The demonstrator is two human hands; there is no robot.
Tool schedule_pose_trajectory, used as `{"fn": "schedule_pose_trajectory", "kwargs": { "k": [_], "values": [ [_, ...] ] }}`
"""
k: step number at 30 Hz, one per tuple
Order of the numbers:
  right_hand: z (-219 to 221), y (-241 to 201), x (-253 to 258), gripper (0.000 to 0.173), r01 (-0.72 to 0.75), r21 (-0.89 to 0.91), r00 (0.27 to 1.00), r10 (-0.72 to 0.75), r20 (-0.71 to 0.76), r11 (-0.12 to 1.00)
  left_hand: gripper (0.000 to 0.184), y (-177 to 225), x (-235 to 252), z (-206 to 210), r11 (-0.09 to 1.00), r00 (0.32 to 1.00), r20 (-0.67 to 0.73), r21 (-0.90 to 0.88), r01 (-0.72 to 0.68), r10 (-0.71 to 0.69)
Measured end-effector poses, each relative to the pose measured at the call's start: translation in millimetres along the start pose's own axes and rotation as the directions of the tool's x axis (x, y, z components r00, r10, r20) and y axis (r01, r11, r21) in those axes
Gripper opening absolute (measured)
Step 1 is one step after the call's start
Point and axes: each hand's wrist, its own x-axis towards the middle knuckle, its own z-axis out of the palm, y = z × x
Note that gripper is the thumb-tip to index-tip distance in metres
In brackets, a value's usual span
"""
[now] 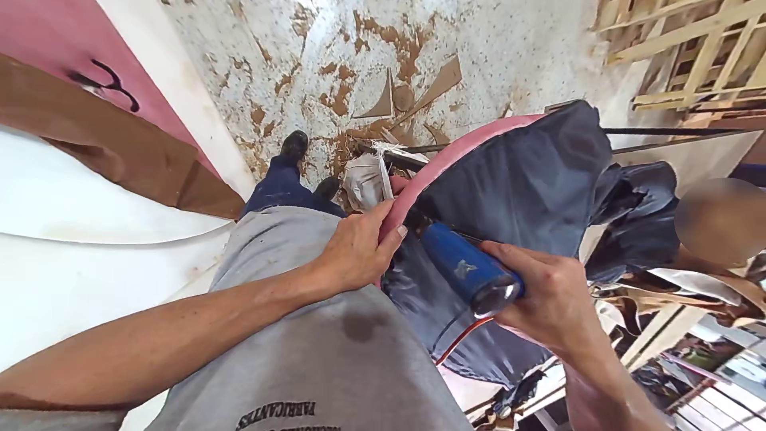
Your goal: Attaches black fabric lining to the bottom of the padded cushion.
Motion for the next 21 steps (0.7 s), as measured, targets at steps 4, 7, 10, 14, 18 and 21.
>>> {"fn": "schedule_pose_trajectory", "kwargs": {
  "k": [4,7,10,14,18,21],
  "values": [
    [-18.9,-3.0,-19.7,0.04,-0.041,0.055,0.998,0.043,-0.039,0.998,0.049,-17.2,-6.8,-5.0,0.968,0.984,0.176,-0.25,0.023,0.023],
    [-15.3,-4.5,-26.3,0.042,-0.046,0.055,0.999,0.047,-0.021,0.997,0.059,-14.5,-7.9,-3.8,0.963,0.967,0.251,-0.25,0.097,-0.032],
    [-2.8,-6.0,-20.7,0.041,-0.026,0.04,1.0,0.026,0.007,0.999,0.067,-11.9,-6.5,-0.9,0.973,0.97,0.232,-0.195,0.121,-0.074],
    [6.3,-7.4,-15.9,0.041,0.001,0.062,1.0,-0.002,0.017,0.998,0.06,-15.2,-8.8,-0.3,0.976,0.969,0.238,-0.19,0.109,-0.062],
    [7.8,-9.6,-10.9,0.04,0.007,0.073,1.0,-0.008,0.016,0.997,0.054,-17.2,-10.4,-1.2,0.972,0.967,0.249,-0.212,0.104,-0.05],
    [12.8,-9.7,-5.5,0.039,0.007,0.047,0.999,-0.009,0.033,0.999,0.055,-17.5,-11.2,-1.9,0.964,0.964,0.26,-0.239,0.116,-0.052]
  ]
}}
